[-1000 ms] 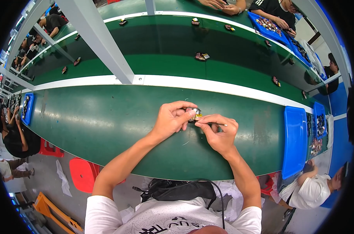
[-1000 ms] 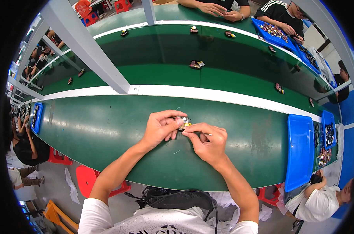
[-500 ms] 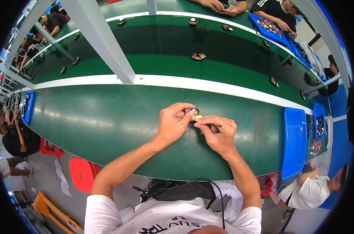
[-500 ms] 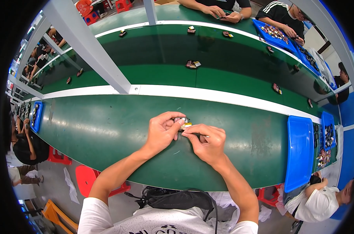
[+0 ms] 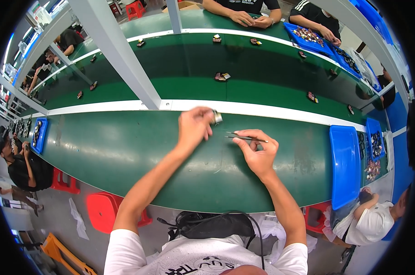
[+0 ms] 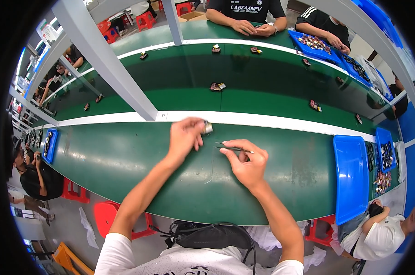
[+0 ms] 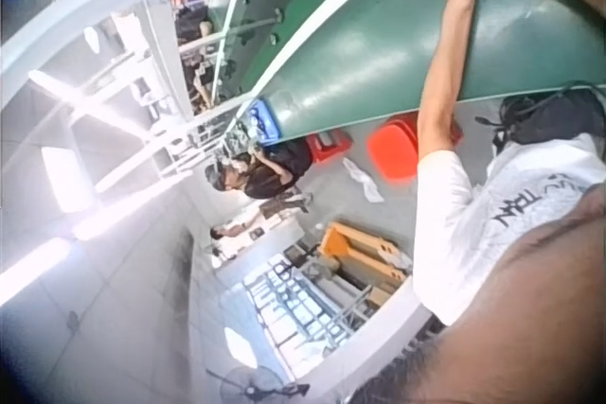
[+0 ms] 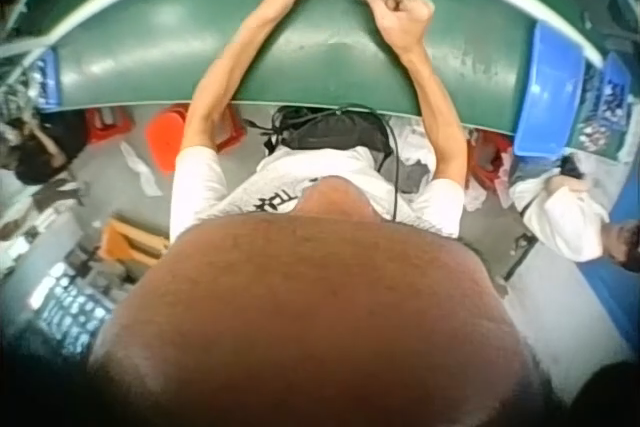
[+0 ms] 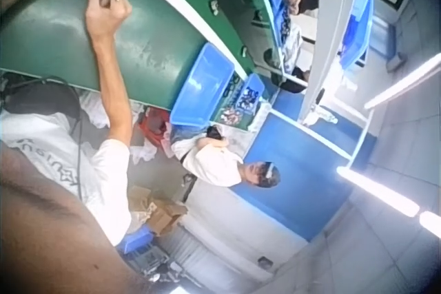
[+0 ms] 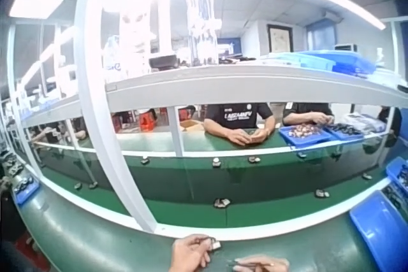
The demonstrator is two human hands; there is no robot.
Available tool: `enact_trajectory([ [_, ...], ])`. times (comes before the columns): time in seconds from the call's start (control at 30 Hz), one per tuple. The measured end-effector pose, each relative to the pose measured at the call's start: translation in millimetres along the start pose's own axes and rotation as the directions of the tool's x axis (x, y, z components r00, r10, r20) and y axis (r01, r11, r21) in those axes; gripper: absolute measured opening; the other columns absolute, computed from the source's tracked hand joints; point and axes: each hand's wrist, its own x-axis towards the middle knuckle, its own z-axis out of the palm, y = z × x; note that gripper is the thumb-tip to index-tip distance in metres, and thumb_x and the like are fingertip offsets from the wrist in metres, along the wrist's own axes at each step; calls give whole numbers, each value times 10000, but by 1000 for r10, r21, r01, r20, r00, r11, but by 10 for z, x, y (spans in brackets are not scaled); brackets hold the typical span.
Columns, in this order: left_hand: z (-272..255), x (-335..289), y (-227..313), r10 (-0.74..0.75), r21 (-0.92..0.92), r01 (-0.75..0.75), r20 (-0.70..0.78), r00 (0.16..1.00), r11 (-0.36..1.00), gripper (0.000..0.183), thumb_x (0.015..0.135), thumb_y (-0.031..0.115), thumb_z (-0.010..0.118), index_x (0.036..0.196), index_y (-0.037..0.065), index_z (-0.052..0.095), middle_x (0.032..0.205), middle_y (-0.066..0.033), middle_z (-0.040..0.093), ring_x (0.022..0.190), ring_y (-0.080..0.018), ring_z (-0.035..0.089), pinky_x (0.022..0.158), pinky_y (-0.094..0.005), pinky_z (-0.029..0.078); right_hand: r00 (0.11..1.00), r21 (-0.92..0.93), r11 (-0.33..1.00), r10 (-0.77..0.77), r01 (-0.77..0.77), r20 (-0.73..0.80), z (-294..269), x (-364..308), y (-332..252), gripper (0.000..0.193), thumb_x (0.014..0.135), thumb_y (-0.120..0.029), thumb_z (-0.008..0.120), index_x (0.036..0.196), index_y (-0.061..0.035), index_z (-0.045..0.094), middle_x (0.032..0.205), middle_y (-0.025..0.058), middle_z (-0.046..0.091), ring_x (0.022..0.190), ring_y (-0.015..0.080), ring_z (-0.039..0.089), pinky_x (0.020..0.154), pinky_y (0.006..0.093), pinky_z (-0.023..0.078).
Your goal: Applying precision material to small electronic components on an assembly line using a tool.
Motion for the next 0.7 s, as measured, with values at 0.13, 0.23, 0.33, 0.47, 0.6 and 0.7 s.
enact_trajectory([
  [0.13, -169, 925, 135, 249, 225, -196, -235, 940, 954, 177, 918, 58, 651, 1003, -93, 686, 753, -105, 683, 492, -154, 638, 417, -284, 495, 999, -18, 1000, -13, 12, -50, 0, -22, 77, 185, 745, -10, 850, 902, -57, 764, 692, 5, 679, 431, 39, 346, 412, 241, 271],
  [0.23, -1034, 1501, -162, 708, 909, -170, -168, 686, 380, 181, 899, 105, 668, 943, -69, 684, 940, -175, 674, 618, -316, 699, 543, -417, 559, 998, 49, 998, -42, 43, -38, 267, 1, -39, 175, 747, -27, 854, 891, -55, 759, 617, 3, 604, 427, 48, 342, 414, 252, 270],
  [0.33, -310, 1440, 54, 630, 967, 6, -170, 758, 254, 147, 874, 120, 677, 904, -23, 689, 1005, -206, 639, 738, -406, 693, 638, -497, 561, 1000, -76, 997, -10, 8, -26, -55, -45, 129, 172, 746, -34, 849, 885, -50, 750, 687, 23, 681, 407, 60, 361, 407, 257, 293],
  [0.47, -157, 1533, 249, 667, 922, -245, -19, 745, 300, 120, 840, 133, 695, 894, 28, 719, 990, -184, 672, 758, -388, 705, 669, -471, 561, 999, -52, 998, -46, 45, -17, -52, -28, 70, 173, 750, -19, 846, 898, -48, 760, 673, 14, 662, 423, 43, 346, 410, 240, 262],
  [0.6, -194, 1820, 136, 311, 716, -277, 87, 946, 640, 185, 814, 188, 739, 914, 32, 747, 960, -164, 719, 770, -322, 716, 703, -422, 566, 998, -22, 998, -64, 64, -10, 31, -30, 60, 166, 752, -25, 843, 890, -47, 755, 662, 22, 668, 407, 48, 356, 405, 243, 267],
  [0.7, -40, 1844, 129, 2, 593, -28, 45, 999, 804, 249, 783, 235, 779, 930, 34, 764, 920, -148, 745, 835, -284, 712, 783, -397, 556, 998, -39, 998, -52, 52, -21, -7, -27, 119, 161, 751, -24, 841, 884, -47, 753, 665, 25, 677, 404, 48, 360, 402, 243, 270],
])
